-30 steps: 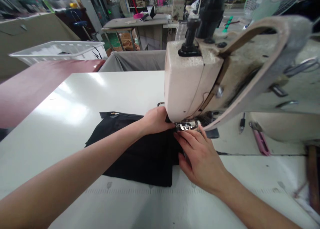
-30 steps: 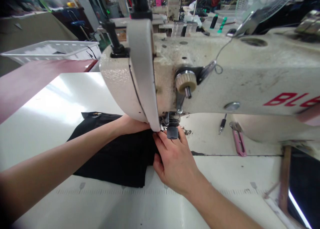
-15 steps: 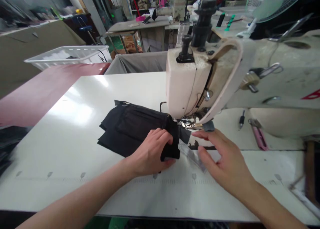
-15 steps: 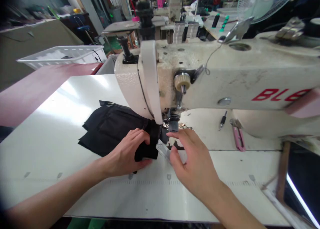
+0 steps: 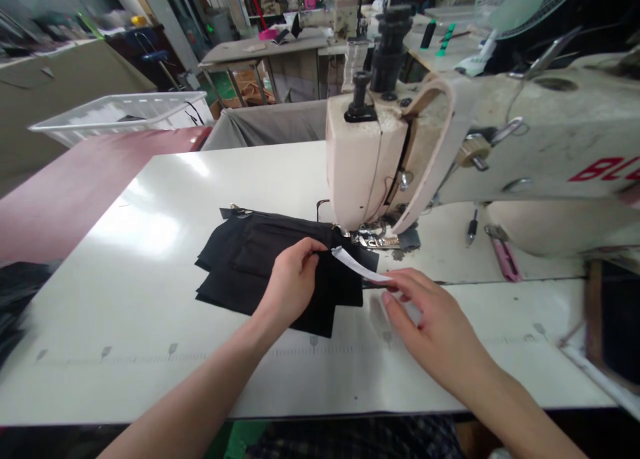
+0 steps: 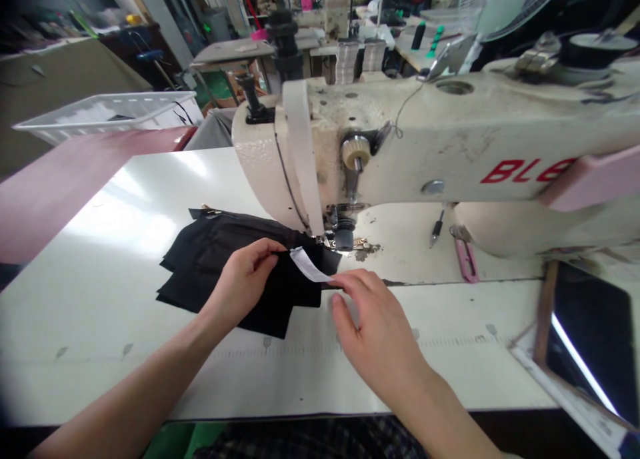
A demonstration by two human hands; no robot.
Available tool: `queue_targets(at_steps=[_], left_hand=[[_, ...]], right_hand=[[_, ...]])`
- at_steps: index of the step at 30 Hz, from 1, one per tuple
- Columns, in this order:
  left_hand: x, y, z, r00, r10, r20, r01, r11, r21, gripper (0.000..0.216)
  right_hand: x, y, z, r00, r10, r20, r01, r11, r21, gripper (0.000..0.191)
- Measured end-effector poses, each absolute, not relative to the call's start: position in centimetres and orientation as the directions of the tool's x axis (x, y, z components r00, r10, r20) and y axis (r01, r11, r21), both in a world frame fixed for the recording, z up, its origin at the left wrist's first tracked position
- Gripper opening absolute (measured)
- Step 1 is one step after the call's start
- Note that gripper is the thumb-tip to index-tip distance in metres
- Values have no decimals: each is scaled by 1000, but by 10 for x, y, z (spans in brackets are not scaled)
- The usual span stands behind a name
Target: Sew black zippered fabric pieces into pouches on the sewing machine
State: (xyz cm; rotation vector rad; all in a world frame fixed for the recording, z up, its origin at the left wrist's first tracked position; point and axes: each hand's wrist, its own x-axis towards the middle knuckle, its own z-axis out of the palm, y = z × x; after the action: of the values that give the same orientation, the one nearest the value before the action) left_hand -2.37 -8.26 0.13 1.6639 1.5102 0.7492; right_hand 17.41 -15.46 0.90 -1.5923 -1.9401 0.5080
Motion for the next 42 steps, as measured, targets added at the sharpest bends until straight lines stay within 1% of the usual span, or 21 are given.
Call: queue_targets(at_steps=[2,4,8,12,14,16,17,18,19,21,22,23,24,25,26,28,30,32,34,39,42], left_hand=[[-16,-86,-1,109,993,37,583,-93,807,21],[-9,-91,-2,67,992,105,608,-124,784,23],[-1,-94,-3,38,993,114,674,-110,730,24],[-2,-87,-1,58,994,94,733,-106,672,23],[-5,-80,2,108,990,87,759,-139,637,22],[-8,-73,9,257,958,128,772,-283,569,15],[-9,-70,13,374,914,160,771,-402,493,10],[-10,-67,18,506,841,192,750,-538,384,4],[-11,-65,22,642,737,211,693,-676,251,6],[-10,-63,28,860,470,199,480,-877,-3,23],[-10,-64,28,917,351,190,372,-924,-90,28],[-10,-66,27,943,270,193,299,-943,-145,30],[-10,-68,23,947,239,212,277,-946,-171,30],[-10,-72,18,936,255,242,298,-941,-163,30],[-11,-77,11,907,311,284,354,-928,-117,29],[-13,-87,-3,804,463,373,476,-877,63,26],[-14,-96,-14,693,576,434,517,-816,258,23],[-15,-103,-18,619,631,467,517,-775,363,19],[-14,-105,-18,599,650,467,521,-760,390,17],[-13,-103,-14,670,626,399,450,-770,453,25],[-15,-104,-16,667,641,381,441,-751,491,24]], right_hand=[[163,-157,8,-205,946,253,767,316,-558,26],[154,-160,3,-285,922,262,762,384,-522,29],[143,-168,-9,-344,900,267,775,433,-461,36],[141,-173,-15,-329,901,283,817,422,-393,32],[140,-175,-17,-321,899,298,826,419,-376,28],[140,-176,-18,-318,901,295,828,415,-376,29],[140,-177,-19,-316,905,286,830,409,-379,32],[141,-177,-19,-313,909,276,832,402,-382,35],[141,-178,-20,-308,913,267,835,394,-383,38],[141,-178,-20,-301,917,262,838,386,-385,39],[140,-178,-20,-303,916,264,836,389,-387,37],[140,-178,-21,-303,914,269,834,391,-390,36],[140,-177,-21,-303,912,277,831,395,-392,35],[140,-177,-21,-304,909,284,827,400,-395,35],[140,-177,-21,-305,906,293,823,406,-397,35],[142,-178,-22,-308,900,309,813,417,-407,35],[144,-179,-22,-311,899,309,797,424,-431,35],[146,-180,-22,-307,903,302,779,420,-465,35],[147,-182,-22,-295,909,294,771,409,-489,36],[145,-184,-22,-287,915,283,782,394,-483,36],[145,-185,-22,-283,918,277,778,389,-494,37]])
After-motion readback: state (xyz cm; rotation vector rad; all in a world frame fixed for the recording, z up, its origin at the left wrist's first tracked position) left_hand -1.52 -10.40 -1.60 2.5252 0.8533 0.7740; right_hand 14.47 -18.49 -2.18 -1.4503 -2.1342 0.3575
